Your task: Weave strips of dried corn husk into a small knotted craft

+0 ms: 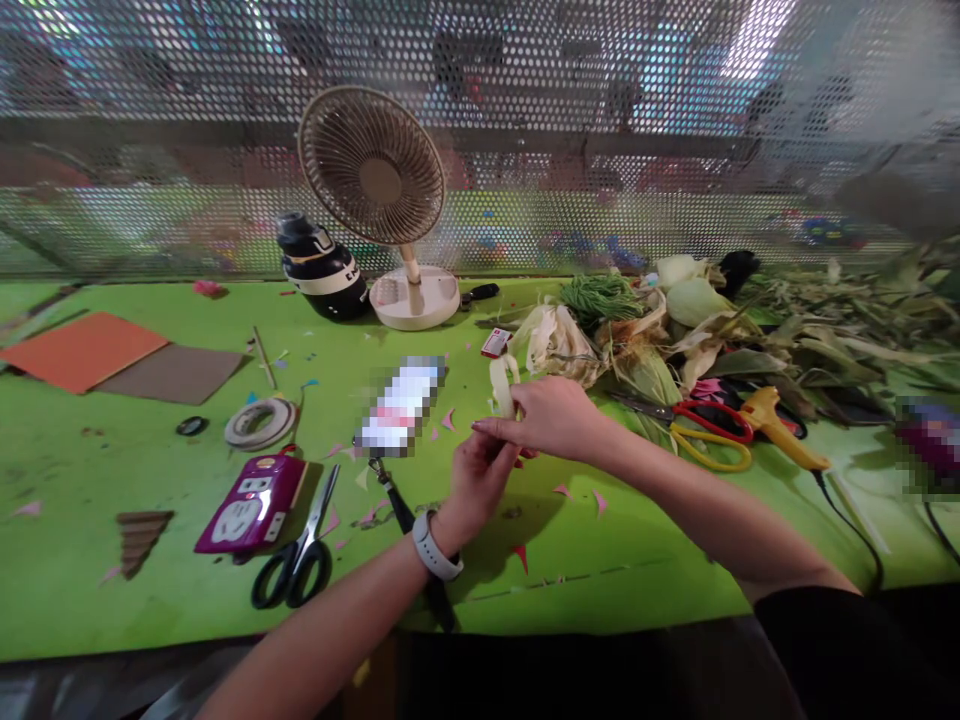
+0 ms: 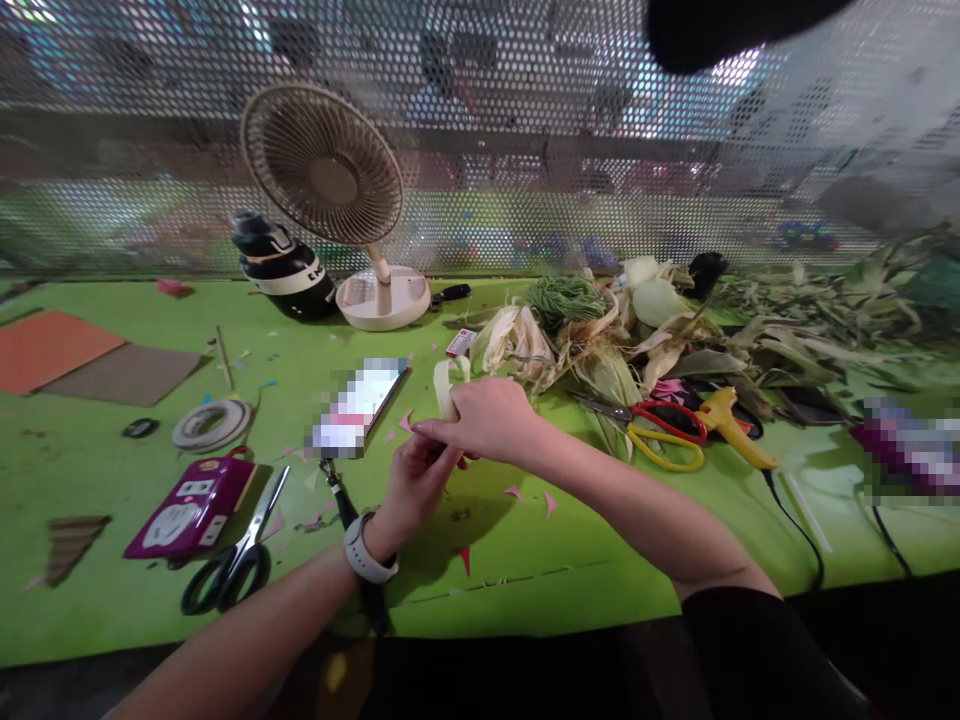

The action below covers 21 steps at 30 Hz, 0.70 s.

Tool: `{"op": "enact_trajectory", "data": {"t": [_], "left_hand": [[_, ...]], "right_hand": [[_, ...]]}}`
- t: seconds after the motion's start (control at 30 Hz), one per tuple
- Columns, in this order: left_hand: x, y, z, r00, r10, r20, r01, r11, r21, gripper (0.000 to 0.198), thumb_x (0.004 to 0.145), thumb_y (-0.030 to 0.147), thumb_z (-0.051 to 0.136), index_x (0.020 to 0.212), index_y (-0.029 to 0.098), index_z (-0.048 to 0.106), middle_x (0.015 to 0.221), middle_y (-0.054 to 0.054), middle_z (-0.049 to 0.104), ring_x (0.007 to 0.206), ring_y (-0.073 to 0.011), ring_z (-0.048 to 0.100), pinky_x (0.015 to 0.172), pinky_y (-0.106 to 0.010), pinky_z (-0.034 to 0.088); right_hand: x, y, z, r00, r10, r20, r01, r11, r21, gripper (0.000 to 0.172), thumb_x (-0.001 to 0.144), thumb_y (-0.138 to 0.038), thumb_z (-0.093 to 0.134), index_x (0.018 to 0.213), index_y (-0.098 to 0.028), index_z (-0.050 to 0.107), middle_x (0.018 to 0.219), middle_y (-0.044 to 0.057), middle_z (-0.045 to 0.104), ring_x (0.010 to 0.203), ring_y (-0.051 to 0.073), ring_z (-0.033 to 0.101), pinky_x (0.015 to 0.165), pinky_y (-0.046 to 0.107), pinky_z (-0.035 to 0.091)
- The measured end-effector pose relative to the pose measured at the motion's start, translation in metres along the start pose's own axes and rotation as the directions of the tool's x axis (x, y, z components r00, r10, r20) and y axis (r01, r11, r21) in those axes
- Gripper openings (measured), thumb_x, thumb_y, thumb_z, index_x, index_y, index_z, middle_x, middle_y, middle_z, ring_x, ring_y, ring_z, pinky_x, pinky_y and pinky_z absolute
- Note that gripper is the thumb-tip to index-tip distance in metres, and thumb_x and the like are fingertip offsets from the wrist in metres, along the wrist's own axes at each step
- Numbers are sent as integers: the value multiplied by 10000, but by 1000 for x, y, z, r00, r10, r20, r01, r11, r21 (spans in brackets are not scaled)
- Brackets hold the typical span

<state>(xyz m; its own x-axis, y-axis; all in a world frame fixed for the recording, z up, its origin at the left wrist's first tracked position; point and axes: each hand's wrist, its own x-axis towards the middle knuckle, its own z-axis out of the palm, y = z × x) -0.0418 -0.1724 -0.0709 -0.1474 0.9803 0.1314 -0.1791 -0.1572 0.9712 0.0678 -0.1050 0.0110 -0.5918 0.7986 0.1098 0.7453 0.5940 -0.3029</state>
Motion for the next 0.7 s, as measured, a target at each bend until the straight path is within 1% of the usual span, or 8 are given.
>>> {"op": "enact_trajectory", "data": {"t": [0.07,0.13,0.23,0.3,0.37,0.43,0.6,0.7], "left_hand": [[2,-3,-1,1000,-11,-12,11,1000,19,123,721,254,691,698,165,609,608,-7,659,538,-123,602,522,-232,484],[5,-4,-2,998,-43,-42,44,999,16,115,705,237,699,684,165,612,605,-3,650,541,-122,591,526,-232,479],[7,-4,-5,987,-96,-125,85,992,-97,146,658,237,741,727,160,638,666,-16,664,621,-140,612,582,-246,490],[7,-2,-6,976,-156,-154,118,966,-230,224,632,250,774,796,162,650,730,-23,682,674,-143,627,639,-254,498],[6,0,-6,964,-227,-137,165,919,-359,287,618,274,797,836,169,643,775,-23,694,702,-132,636,672,-245,499],[6,2,-5,956,-267,-120,190,877,-441,295,622,294,801,833,174,633,782,-10,697,690,-105,635,661,-213,494],[8,4,-2,948,-299,-106,203,828,-522,281,645,272,792,850,181,622,756,20,698,627,-59,624,593,-149,480],[9,6,-2,941,-320,-114,215,821,-529,263,661,255,779,855,187,615,790,12,711,643,-68,641,600,-160,494]], "right_hand": [[1,-2,5,997,-62,-42,63,998,21,437,858,-474,541,568,-158,626,530,23,589,492,113,504,479,244,268],[-5,-6,11,977,-171,-126,180,982,60,386,912,-364,496,639,-157,675,596,31,638,532,113,545,504,239,319],[-21,-10,24,904,-375,-205,400,912,94,267,926,-256,472,893,-160,719,791,61,712,659,142,625,564,244,422],[-33,-8,34,858,-417,-300,470,873,132,254,910,-200,485,1075,-162,674,966,83,708,824,172,650,643,260,486],[-42,-3,42,846,-303,-438,443,858,262,239,896,-215,528,1089,-188,666,972,74,702,874,165,649,711,266,516],[-46,3,45,857,-153,-492,391,816,426,210,881,-217,562,1059,-210,674,959,60,706,871,152,653,750,269,523],[-45,11,44,925,41,-377,247,689,681,110,846,-228,606,925,-207,679,889,31,714,790,148,651,720,273,508],[-43,13,45,939,102,-329,164,709,686,104,838,-272,609,808,-190,666,787,23,687,696,138,613,646,259,474]]}}
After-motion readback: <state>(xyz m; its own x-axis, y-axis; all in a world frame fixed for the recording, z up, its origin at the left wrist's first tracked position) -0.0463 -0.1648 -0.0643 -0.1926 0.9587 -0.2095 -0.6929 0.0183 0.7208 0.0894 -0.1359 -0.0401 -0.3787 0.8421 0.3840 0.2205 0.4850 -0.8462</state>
